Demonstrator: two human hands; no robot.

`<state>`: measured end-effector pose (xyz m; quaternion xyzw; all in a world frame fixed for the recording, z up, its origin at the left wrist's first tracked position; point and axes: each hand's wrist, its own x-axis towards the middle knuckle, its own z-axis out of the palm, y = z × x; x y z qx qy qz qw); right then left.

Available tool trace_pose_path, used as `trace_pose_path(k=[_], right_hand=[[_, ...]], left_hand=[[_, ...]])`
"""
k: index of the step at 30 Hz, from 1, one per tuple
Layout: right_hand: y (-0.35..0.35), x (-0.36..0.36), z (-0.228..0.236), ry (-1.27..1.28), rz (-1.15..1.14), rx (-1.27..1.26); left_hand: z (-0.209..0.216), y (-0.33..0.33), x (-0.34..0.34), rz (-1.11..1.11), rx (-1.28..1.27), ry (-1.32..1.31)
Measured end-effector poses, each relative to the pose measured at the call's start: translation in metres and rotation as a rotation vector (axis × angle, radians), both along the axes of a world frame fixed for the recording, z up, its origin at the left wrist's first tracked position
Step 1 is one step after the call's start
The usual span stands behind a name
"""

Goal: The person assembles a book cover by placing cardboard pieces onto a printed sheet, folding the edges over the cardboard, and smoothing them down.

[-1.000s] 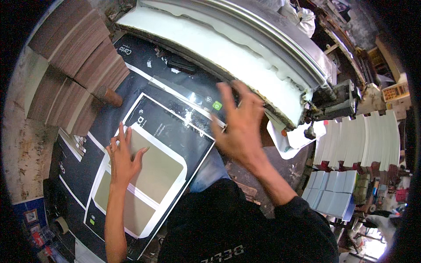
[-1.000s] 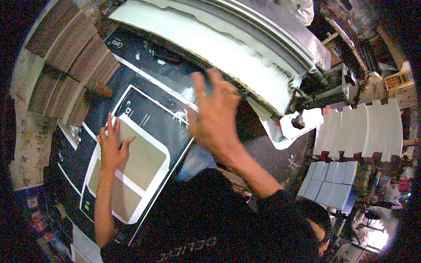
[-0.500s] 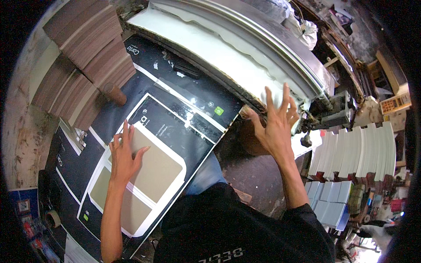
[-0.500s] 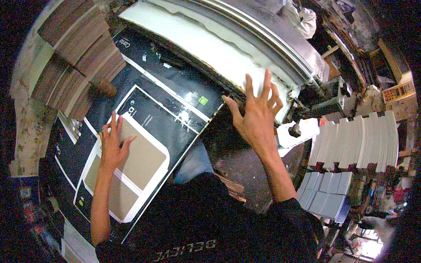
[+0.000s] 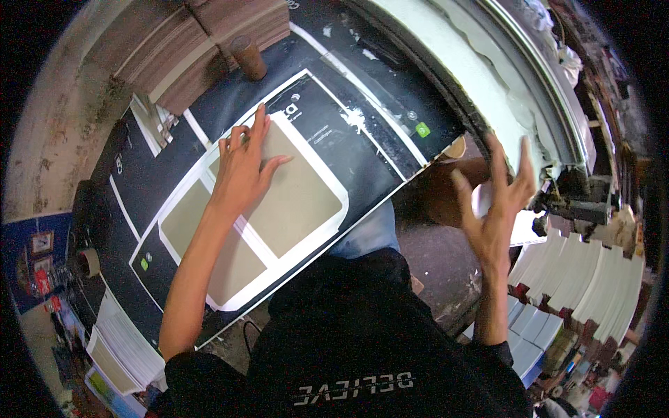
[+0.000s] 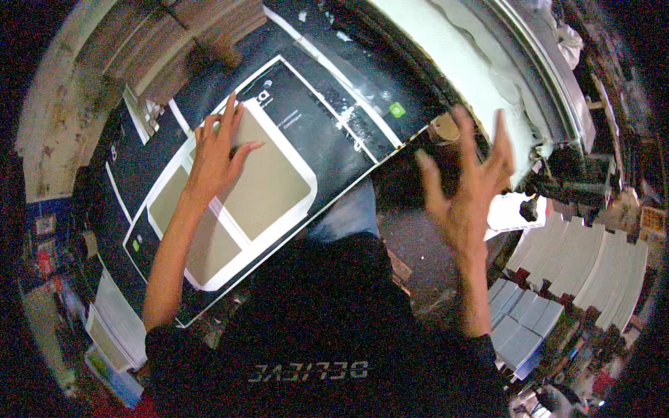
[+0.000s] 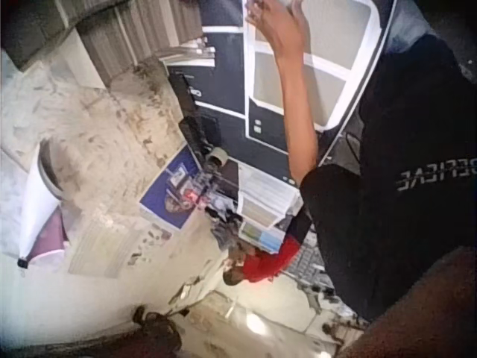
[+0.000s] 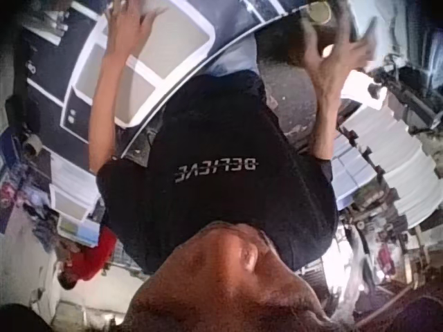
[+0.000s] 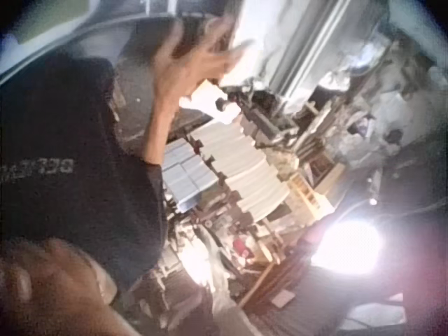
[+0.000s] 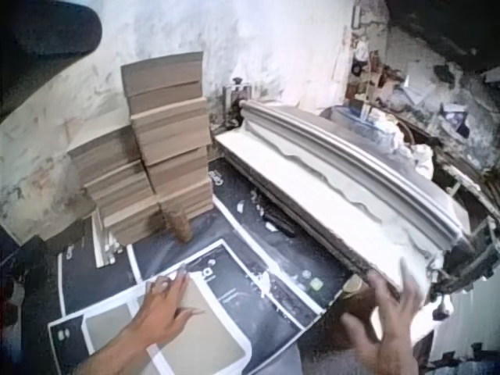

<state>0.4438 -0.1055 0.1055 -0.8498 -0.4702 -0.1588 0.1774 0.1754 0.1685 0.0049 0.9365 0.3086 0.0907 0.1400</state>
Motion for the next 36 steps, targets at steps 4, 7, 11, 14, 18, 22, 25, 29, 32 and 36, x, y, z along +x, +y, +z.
trace_pose_path(k=[4,7,11,14,18,22,25,29,32,36], right_hand=[[-0.004,-0.056,-0.03,0.401,0.409,-0.148],[-0.006,-0.081,-0.065,0.522,0.485,-0.193],[0.001,-0.084,-0.08,0.497,0.509,-0.231],[0.006,-0.082,-0.086,0.443,0.514,-0.261],[0.005,-0.081,-0.092,0.363,0.524,-0.317],[-0.005,-0.082,-0.097,0.299,0.572,-0.344],[-0.004,-0.079,-0.1,0.236,0.564,-0.346],[0.011,-0.069,-0.1,0.244,0.545,-0.359],[0.01,-0.071,-0.1,0.245,0.576,-0.374],[0.001,-0.085,-0.094,0.246,0.581,-0.364]], left_hand=[[-0.001,-0.004,-0.003,0.028,-0.003,-0.017],[0.002,-0.009,0.001,0.0,0.076,-0.097],[-0.002,-0.006,-0.001,0.015,-0.019,-0.073],[0.0,-0.007,0.002,0.035,-0.042,-0.066],[-0.001,-0.008,0.002,0.03,-0.004,-0.078],[-0.002,-0.007,0.0,0.025,0.012,-0.084],[-0.001,-0.008,0.001,0.037,-0.009,-0.074],[0.001,-0.007,-0.001,0.02,-0.004,-0.099],[-0.001,-0.008,-0.002,0.021,0.005,-0.097],[-0.002,-0.008,-0.002,0.014,0.01,-0.103]])
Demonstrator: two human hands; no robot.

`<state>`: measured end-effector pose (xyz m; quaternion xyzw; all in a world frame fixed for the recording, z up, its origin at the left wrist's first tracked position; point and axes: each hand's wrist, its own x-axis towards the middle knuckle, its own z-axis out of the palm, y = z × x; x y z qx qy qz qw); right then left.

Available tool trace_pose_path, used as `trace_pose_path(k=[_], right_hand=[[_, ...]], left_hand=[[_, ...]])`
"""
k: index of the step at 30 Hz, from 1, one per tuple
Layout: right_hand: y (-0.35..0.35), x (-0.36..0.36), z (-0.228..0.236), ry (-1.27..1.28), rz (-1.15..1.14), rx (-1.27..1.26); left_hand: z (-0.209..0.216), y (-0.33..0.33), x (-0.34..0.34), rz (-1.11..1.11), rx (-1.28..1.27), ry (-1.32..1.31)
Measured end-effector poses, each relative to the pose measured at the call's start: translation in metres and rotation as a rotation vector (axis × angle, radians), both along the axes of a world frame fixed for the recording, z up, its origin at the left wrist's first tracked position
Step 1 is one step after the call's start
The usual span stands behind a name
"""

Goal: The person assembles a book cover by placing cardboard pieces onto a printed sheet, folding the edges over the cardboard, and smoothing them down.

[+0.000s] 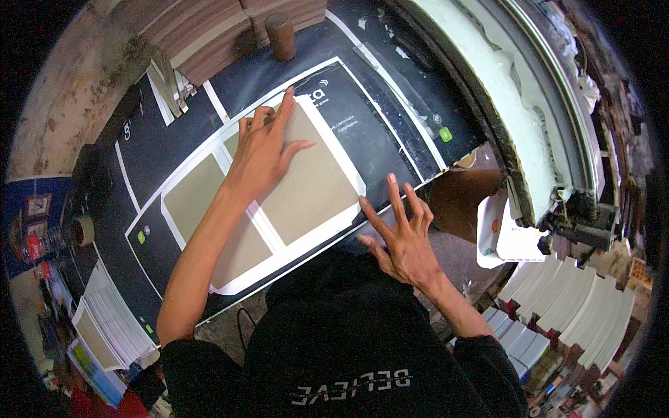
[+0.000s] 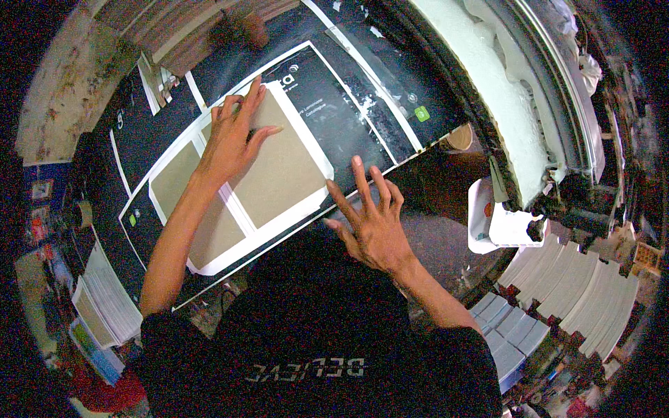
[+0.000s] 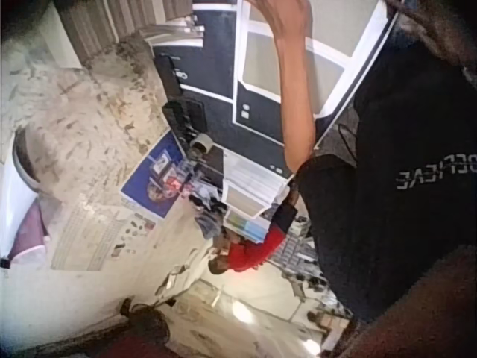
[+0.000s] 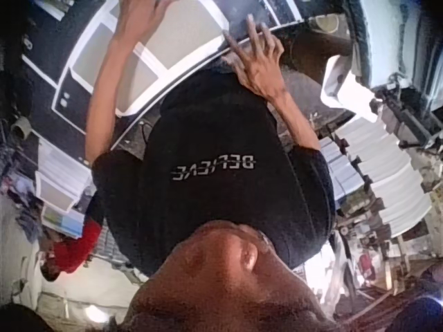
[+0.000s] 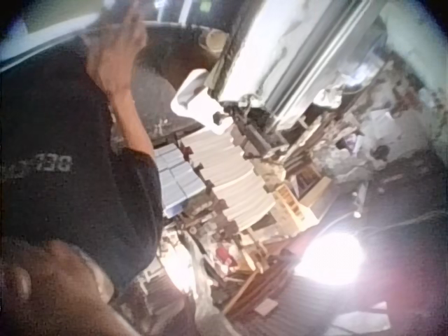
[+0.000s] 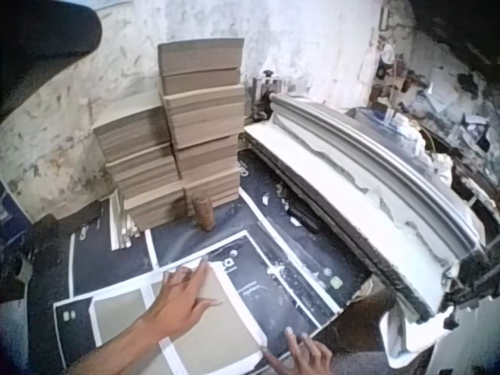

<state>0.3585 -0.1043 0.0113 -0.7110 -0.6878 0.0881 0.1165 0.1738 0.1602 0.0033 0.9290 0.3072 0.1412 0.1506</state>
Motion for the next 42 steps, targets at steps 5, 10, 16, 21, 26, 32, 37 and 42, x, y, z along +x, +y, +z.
trace_pose_path(k=[5,10,16,21,26,32,37,42], right_hand=[[0.0,0.003,0.012,0.008,-0.004,0.039],[0.017,-0.007,0.009,-0.047,0.001,-0.033],[-0.003,-0.024,0.022,-0.007,0.018,-0.048],[0.001,-0.053,0.041,0.133,0.093,-0.091],[0.027,-0.121,0.04,0.139,0.392,-0.106],[0.052,-0.197,0.026,0.007,0.68,-0.116],[0.065,-0.218,0.015,-0.138,0.774,-0.088],[0.058,-0.214,0.014,-0.267,0.837,-0.077]], left_hand=[[-0.006,0.001,0.003,0.003,0.013,-0.009],[-0.008,0.002,-0.004,0.073,-0.03,0.044],[-0.005,0.011,-0.017,-0.048,-0.133,-0.098],[0.037,0.014,-0.104,0.03,-0.305,-0.272],[0.03,-0.022,-0.233,0.263,-0.078,-0.131],[0.004,-0.06,-0.278,0.289,-0.136,-0.155],[-0.012,-0.067,-0.278,0.323,-0.108,-0.209],[-0.024,-0.069,-0.282,0.321,-0.078,-0.273]])
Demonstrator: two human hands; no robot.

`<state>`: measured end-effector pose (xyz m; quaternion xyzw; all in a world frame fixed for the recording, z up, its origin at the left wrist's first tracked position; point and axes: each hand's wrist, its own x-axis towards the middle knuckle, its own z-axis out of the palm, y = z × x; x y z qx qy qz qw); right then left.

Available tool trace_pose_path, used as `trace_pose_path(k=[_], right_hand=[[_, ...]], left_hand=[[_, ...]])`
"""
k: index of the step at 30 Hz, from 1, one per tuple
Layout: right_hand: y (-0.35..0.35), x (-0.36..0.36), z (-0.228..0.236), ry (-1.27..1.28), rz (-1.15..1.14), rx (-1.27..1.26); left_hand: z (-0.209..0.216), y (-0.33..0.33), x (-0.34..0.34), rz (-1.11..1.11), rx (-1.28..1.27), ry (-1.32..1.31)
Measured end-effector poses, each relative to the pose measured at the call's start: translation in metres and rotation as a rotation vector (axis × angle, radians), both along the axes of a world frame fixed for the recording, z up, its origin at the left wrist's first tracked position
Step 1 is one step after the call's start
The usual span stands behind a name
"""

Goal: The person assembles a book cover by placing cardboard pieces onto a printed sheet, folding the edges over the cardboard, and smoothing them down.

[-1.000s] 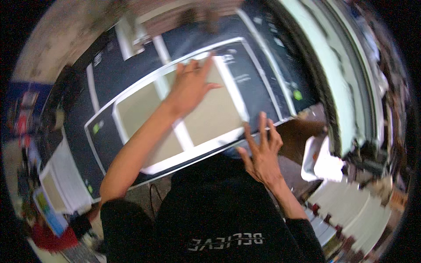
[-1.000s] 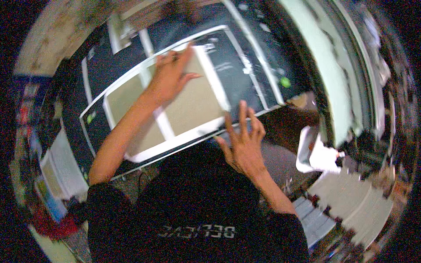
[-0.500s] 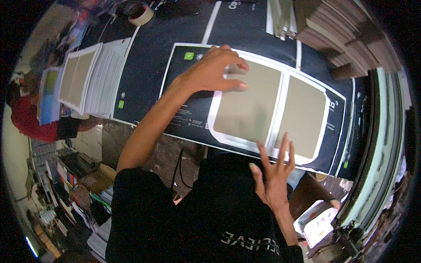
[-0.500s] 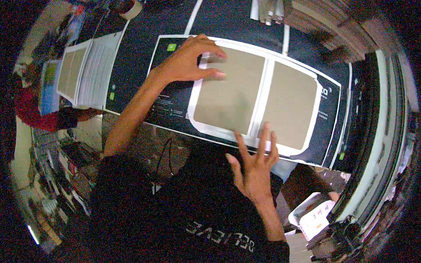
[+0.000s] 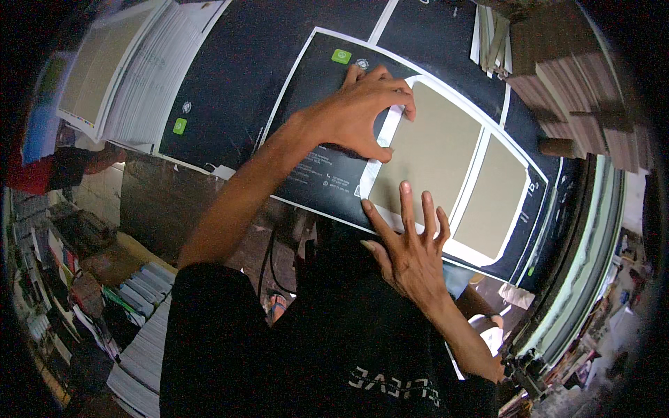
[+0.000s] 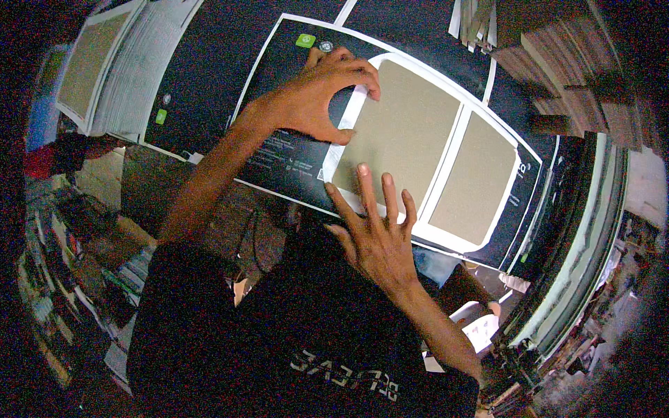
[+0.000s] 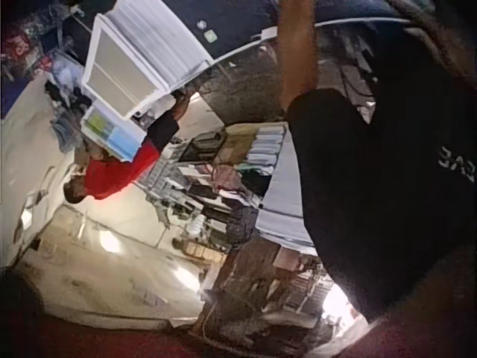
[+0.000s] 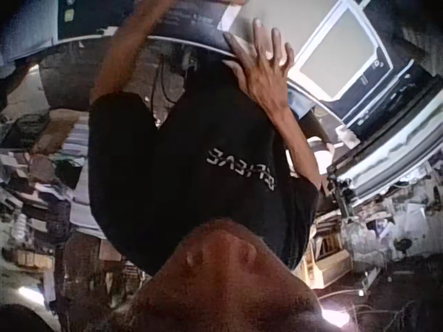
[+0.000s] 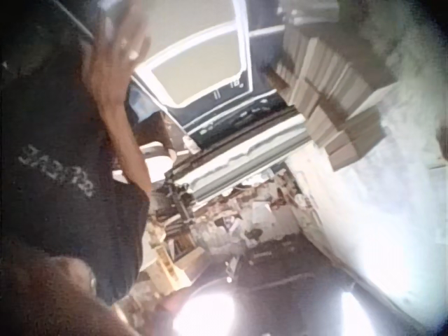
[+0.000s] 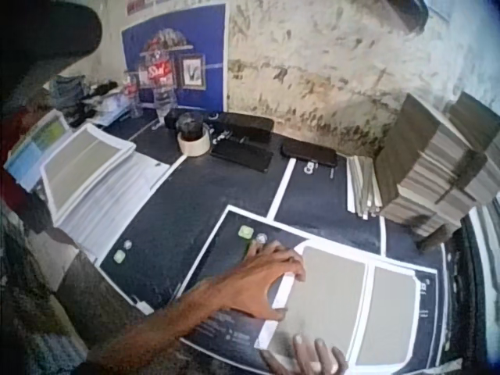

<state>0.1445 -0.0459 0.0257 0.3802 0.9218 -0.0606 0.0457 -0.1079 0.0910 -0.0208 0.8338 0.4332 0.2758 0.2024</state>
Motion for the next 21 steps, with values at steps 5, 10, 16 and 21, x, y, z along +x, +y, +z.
trace_pose_path(k=[5,10,16,21], right_hand=[[-0.009,0.011,0.004,-0.024,-0.008,-0.026],[-0.002,-0.007,-0.001,0.015,-0.017,-0.048],[-0.005,-0.008,-0.001,0.047,0.004,-0.069],[-0.016,0.014,0.008,0.115,-0.045,-0.149]], left_hand=[[-0.006,-0.001,-0.001,0.005,-0.019,-0.029],[-0.005,0.001,-0.001,0.0,-0.027,-0.013],[0.0,0.0,-0.004,-0.026,-0.067,-0.02],[-0.003,-0.002,-0.003,-0.014,-0.063,-0.019]])
